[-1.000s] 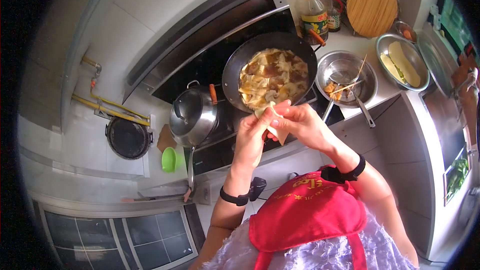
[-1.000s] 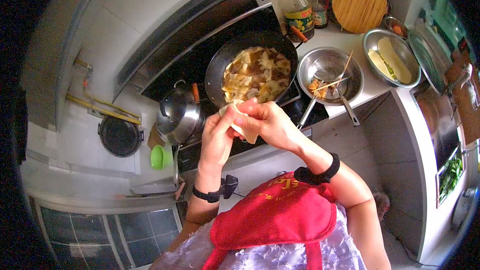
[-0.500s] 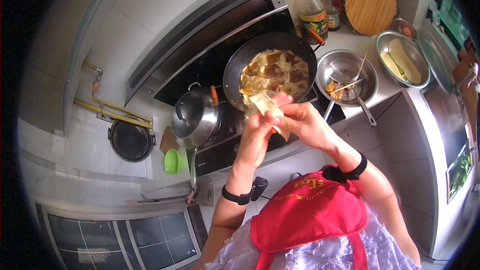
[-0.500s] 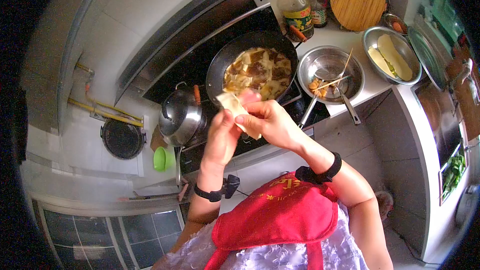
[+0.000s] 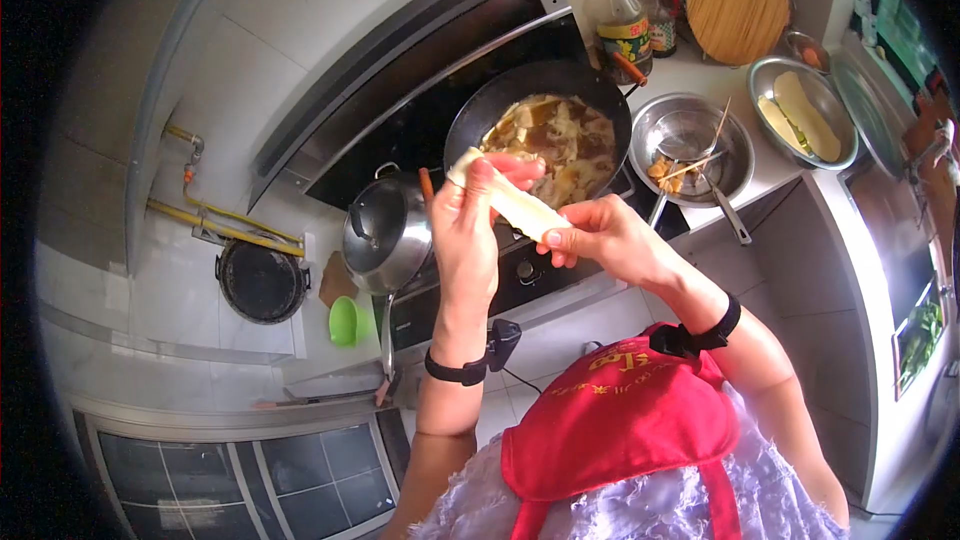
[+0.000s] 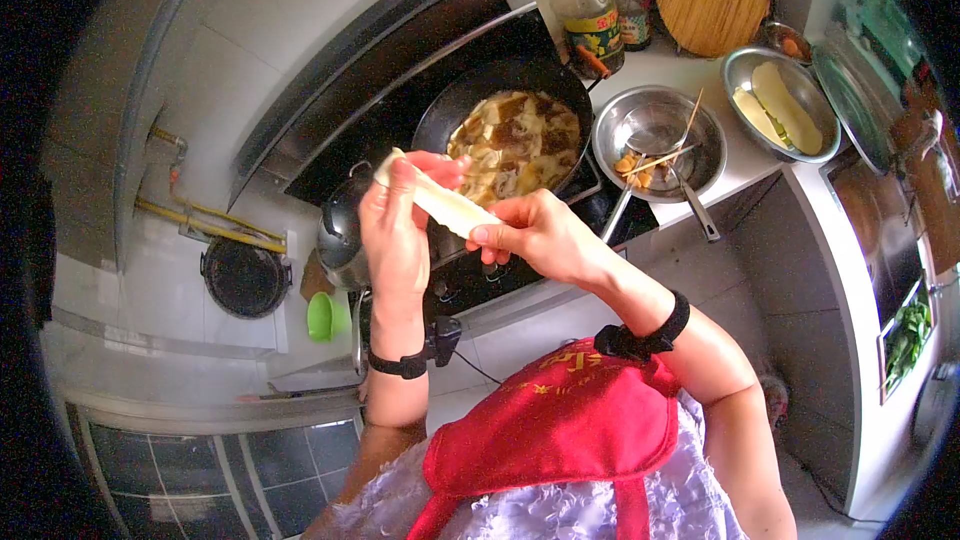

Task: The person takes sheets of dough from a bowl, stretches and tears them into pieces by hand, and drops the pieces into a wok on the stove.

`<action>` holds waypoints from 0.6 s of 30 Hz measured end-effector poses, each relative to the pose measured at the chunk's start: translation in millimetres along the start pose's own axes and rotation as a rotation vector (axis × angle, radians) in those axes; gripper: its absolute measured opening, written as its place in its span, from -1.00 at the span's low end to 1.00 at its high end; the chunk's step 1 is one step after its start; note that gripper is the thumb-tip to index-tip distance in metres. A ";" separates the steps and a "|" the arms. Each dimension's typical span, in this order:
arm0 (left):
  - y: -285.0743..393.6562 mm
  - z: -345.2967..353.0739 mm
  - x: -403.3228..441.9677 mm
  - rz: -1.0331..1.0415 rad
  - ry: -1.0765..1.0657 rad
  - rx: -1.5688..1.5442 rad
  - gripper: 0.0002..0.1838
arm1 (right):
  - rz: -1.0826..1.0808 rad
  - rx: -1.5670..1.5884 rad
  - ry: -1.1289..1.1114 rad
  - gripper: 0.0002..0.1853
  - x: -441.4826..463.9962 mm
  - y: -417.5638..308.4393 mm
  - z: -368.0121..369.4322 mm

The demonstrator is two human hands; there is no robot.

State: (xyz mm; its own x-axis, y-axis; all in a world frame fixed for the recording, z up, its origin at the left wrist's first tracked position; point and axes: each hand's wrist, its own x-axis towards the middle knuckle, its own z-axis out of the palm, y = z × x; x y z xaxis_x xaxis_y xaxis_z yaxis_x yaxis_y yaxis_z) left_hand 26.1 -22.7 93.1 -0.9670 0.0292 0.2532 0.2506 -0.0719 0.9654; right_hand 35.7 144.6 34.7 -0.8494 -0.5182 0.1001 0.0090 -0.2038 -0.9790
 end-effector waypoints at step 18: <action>21.4 -20.8 87.9 -0.115 -0.189 -0.156 -0.73 | -0.068 -0.204 0.067 -0.71 61.7 -50.8 -26.8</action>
State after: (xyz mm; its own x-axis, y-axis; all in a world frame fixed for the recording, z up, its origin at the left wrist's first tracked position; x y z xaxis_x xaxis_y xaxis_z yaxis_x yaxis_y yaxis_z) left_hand -54.5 -42.4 134.7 -0.9591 0.2304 0.1642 0.1157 -0.2101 0.9708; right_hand -31.3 145.2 85.8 -0.8778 -0.4509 0.1616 -0.1506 -0.0604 -0.9867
